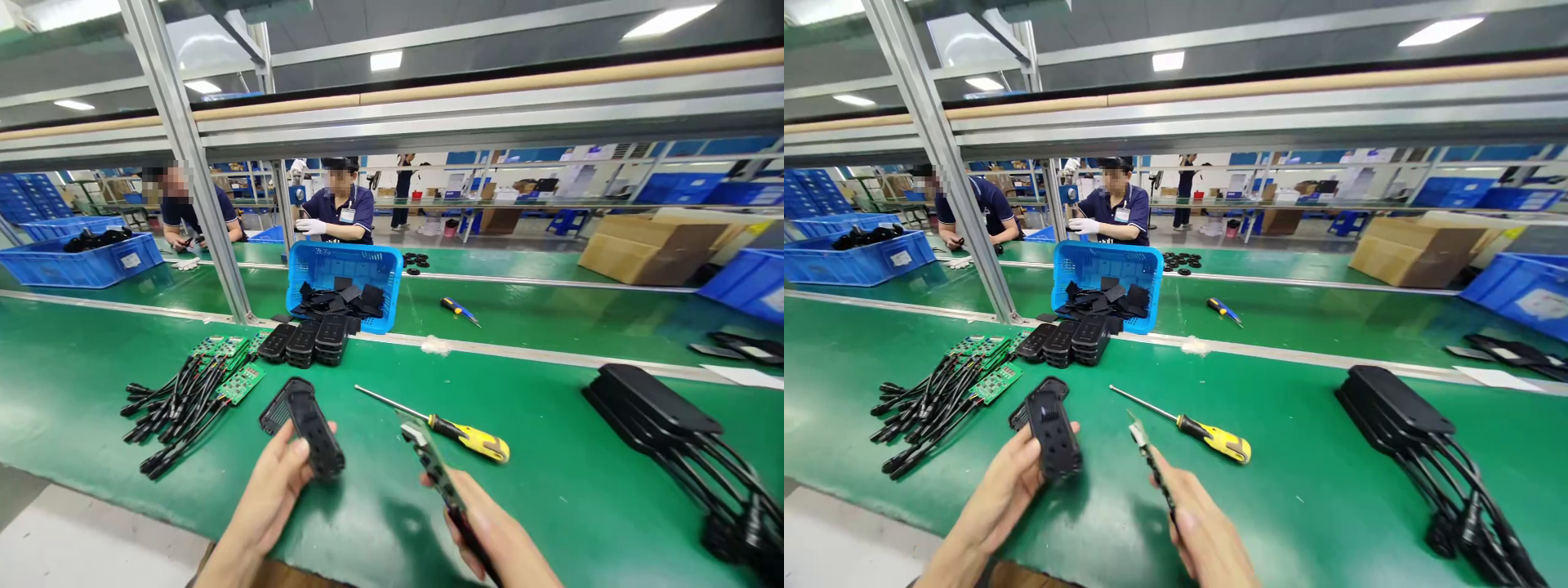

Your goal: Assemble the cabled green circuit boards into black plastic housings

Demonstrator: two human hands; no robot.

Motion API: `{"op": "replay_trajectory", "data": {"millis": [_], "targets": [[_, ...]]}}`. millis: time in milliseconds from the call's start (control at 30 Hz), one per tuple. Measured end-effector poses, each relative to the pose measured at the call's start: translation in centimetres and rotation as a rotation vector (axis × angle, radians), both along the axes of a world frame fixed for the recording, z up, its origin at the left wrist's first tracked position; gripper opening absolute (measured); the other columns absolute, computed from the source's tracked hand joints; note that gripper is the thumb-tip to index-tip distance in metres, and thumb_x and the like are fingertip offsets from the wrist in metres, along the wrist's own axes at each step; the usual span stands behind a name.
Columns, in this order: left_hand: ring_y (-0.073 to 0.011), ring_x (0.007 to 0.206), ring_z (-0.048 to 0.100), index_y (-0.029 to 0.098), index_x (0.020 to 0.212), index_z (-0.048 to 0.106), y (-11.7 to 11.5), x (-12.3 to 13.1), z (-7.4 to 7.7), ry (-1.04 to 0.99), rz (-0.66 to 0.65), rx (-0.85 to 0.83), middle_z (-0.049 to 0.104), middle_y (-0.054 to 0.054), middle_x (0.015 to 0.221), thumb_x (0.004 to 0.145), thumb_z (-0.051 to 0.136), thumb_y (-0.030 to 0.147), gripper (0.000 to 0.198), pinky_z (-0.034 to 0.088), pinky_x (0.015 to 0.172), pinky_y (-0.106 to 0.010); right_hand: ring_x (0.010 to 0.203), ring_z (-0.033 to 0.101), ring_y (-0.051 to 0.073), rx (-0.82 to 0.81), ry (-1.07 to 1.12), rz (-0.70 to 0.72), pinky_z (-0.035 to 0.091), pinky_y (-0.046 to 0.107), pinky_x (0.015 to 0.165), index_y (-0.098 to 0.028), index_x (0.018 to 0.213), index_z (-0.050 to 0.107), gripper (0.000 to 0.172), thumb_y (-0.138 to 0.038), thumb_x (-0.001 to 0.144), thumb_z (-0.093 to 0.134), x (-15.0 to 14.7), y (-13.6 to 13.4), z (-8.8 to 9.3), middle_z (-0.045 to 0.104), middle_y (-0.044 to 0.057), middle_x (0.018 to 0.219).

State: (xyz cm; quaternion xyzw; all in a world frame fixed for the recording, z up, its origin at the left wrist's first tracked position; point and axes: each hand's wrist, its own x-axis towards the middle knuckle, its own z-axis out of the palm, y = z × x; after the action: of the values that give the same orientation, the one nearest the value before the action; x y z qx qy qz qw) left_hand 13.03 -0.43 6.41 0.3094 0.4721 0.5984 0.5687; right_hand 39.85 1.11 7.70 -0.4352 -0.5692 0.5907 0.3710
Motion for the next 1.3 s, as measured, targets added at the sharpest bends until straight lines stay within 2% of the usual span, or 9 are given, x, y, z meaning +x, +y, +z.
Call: {"op": "replay_trajectory", "data": {"millis": [133, 233, 367, 567, 733, 1033, 1133, 1233, 1300], "targets": [[-0.0306, 0.128, 0.054, 0.027, 0.150, 0.037, -2.0, 3.1, -0.9, -0.223, -0.092, 0.027, 0.063, -0.012, 0.134, 0.058, 0.094, 0.028, 0.108, 0.039, 0.107, -0.038, 0.104, 0.065, 0.022, 0.590, -0.455, 0.079, 0.055, 0.030, 0.087, -0.034, 0.143, 0.051, 0.046, -0.041, 0.098, 0.046, -1.4, 0.4, -0.5, 0.059, 0.010, 0.130], [-0.0330, 0.127, 0.053, 0.028, 0.151, 0.036, -2.8, 4.1, -1.2, -0.287, -0.128, 0.051, 0.061, -0.011, 0.136, 0.054, 0.095, 0.026, 0.113, 0.038, 0.109, -0.041, 0.099, 0.067, 0.023, 0.853, -0.593, 0.154, 0.058, 0.032, 0.084, -0.035, 0.144, 0.049, 0.048, -0.032, 0.097, 0.051, -2.1, 0.4, -1.8, 0.058, 0.013, 0.132], [-0.0317, 0.122, 0.058, 0.026, 0.149, 0.039, -3.2, 4.2, -1.3, -0.306, -0.175, 0.055, 0.066, -0.011, 0.127, 0.055, 0.095, 0.023, 0.110, 0.040, 0.107, -0.042, 0.109, 0.065, 0.026, 1.010, -0.615, 0.233, 0.059, 0.033, 0.086, -0.032, 0.144, 0.049, 0.048, -0.028, 0.096, 0.052, -2.5, 0.1, -2.8, 0.058, 0.015, 0.133], [-0.0310, 0.118, 0.061, 0.026, 0.150, 0.038, -3.4, 4.1, -1.5, -0.268, -0.189, 0.075, 0.067, -0.011, 0.125, 0.059, 0.094, 0.028, 0.107, 0.044, 0.103, -0.041, 0.106, 0.067, 0.026, 1.065, -0.641, 0.253, 0.061, 0.034, 0.082, -0.034, 0.144, 0.049, 0.049, -0.027, 0.096, 0.054, -2.7, 0.2, -3.1, 0.058, 0.016, 0.133], [-0.0329, 0.131, 0.050, 0.026, 0.142, 0.050, -2.9, 4.4, -1.6, -0.186, -0.074, 0.049, 0.056, -0.010, 0.142, 0.071, 0.086, 0.037, 0.080, 0.042, 0.107, -0.038, 0.117, 0.063, 0.030, 1.108, -0.708, 0.264, 0.061, 0.038, 0.085, -0.033, 0.142, 0.051, 0.050, -0.025, 0.093, 0.057, -2.7, 0.7, -3.5, 0.055, 0.018, 0.140], [-0.0348, 0.114, 0.063, 0.018, 0.145, 0.041, -2.1, 5.4, -2.2, -0.188, 0.017, -0.057, 0.066, -0.015, 0.127, 0.068, 0.086, 0.041, 0.091, 0.052, 0.092, -0.040, 0.115, 0.063, 0.030, 1.138, -0.779, 0.303, 0.060, 0.041, 0.087, -0.032, 0.144, 0.048, 0.058, -0.018, 0.089, 0.062, -2.6, 1.8, -4.6, 0.055, 0.020, 0.136], [-0.0352, 0.124, 0.056, 0.017, 0.142, 0.047, -1.8, 4.4, -2.8, 0.033, 0.025, -0.007, 0.060, -0.016, 0.136, 0.073, 0.081, 0.041, 0.081, 0.045, 0.105, -0.044, 0.118, 0.062, 0.031, 1.083, -0.815, 0.370, 0.059, 0.042, 0.090, -0.031, 0.143, 0.050, 0.061, -0.015, 0.086, 0.066, -2.5, 2.6, -4.2, 0.056, 0.019, 0.135], [-0.0346, 0.137, 0.044, 0.021, 0.143, 0.050, -1.9, 3.1, -3.8, 0.470, 0.094, 0.132, 0.049, -0.014, 0.148, 0.083, 0.071, 0.038, 0.066, 0.031, 0.116, -0.048, 0.115, 0.063, 0.032, 0.986, -0.899, 0.411, 0.058, 0.044, 0.090, -0.030, 0.136, 0.057, 0.061, -0.011, 0.080, 0.071, -2.7, 3.2, -3.5, 0.058, 0.018, 0.132], [-0.0347, 0.140, 0.040, 0.028, 0.144, 0.049, -2.2, 2.6, -4.7, 0.796, 0.012, 0.301, 0.048, -0.010, 0.150, 0.087, 0.069, 0.035, 0.061, 0.025, 0.119, -0.050, 0.111, 0.064, 0.032, 0.913, -0.946, 0.443, 0.058, 0.045, 0.090, -0.028, 0.134, 0.060, 0.058, -0.011, 0.080, 0.073, -3.0, 3.3, -2.6, 0.061, 0.018, 0.129]]}}
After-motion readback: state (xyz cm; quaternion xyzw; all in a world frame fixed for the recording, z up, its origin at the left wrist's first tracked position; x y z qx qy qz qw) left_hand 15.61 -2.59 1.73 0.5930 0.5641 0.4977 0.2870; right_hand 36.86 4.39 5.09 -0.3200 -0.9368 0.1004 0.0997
